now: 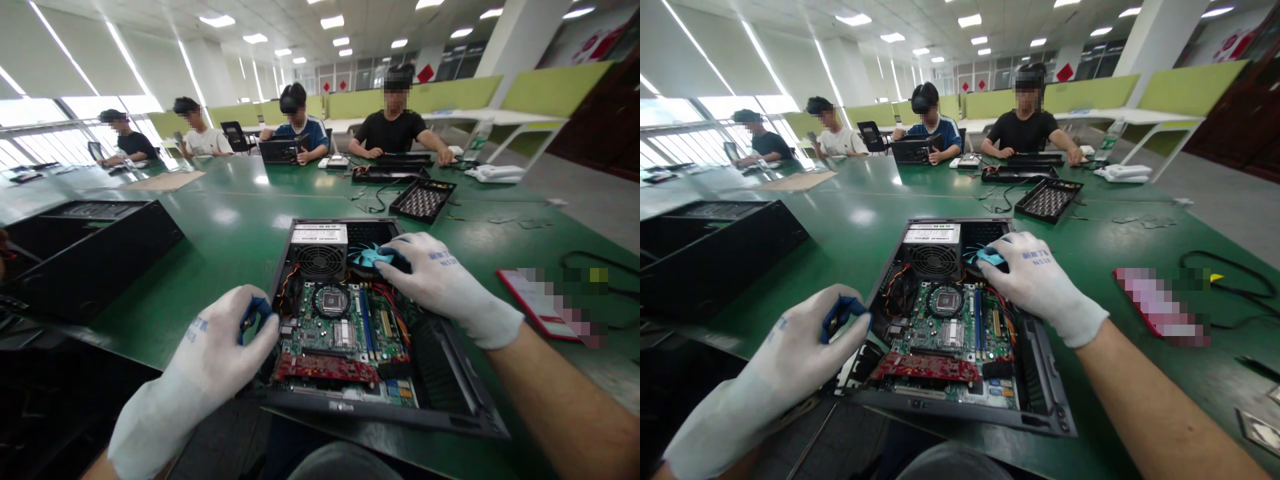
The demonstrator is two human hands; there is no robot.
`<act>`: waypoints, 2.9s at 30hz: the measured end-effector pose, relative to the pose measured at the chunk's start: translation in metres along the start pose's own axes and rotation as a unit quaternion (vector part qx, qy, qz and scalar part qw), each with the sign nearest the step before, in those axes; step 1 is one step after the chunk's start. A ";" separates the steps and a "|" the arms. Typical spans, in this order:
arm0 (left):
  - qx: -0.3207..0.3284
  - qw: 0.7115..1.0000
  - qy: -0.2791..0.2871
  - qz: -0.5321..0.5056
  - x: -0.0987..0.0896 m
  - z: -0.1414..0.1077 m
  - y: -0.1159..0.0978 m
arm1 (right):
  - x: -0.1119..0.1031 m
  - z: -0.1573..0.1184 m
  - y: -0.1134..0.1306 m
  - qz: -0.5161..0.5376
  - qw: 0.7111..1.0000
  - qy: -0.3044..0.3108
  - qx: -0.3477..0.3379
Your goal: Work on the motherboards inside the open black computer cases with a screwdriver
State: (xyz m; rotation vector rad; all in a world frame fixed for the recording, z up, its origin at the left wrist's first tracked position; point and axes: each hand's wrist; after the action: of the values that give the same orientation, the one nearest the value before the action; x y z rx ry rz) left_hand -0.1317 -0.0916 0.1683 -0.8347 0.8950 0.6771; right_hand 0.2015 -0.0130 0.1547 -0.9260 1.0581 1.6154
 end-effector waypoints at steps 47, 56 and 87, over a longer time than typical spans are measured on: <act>0.212 0.856 0.438 0.176 0.129 0.152 -0.016 | 0.009 -0.009 -0.013 0.113 0.992 -0.048 0.002; 0.222 0.850 0.444 0.180 0.132 0.153 -0.009 | 0.011 -0.010 -0.015 0.080 0.994 -0.058 -0.035; 0.198 0.839 0.460 0.212 0.131 0.154 -0.020 | 0.014 -0.008 -0.013 0.132 0.989 -0.061 0.004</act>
State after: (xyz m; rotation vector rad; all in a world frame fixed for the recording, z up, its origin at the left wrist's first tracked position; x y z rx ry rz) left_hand 0.0052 0.0492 0.1167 -0.5574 2.0672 0.4066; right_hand 0.2115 -0.0142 0.1362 -0.6928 1.1365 1.8570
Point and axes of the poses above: each hand's wrist, its own z-axis towards the middle knuckle, its own x-axis out of the palm, y = z × x, and after that the axes turned 14 degrees about x, right-handed
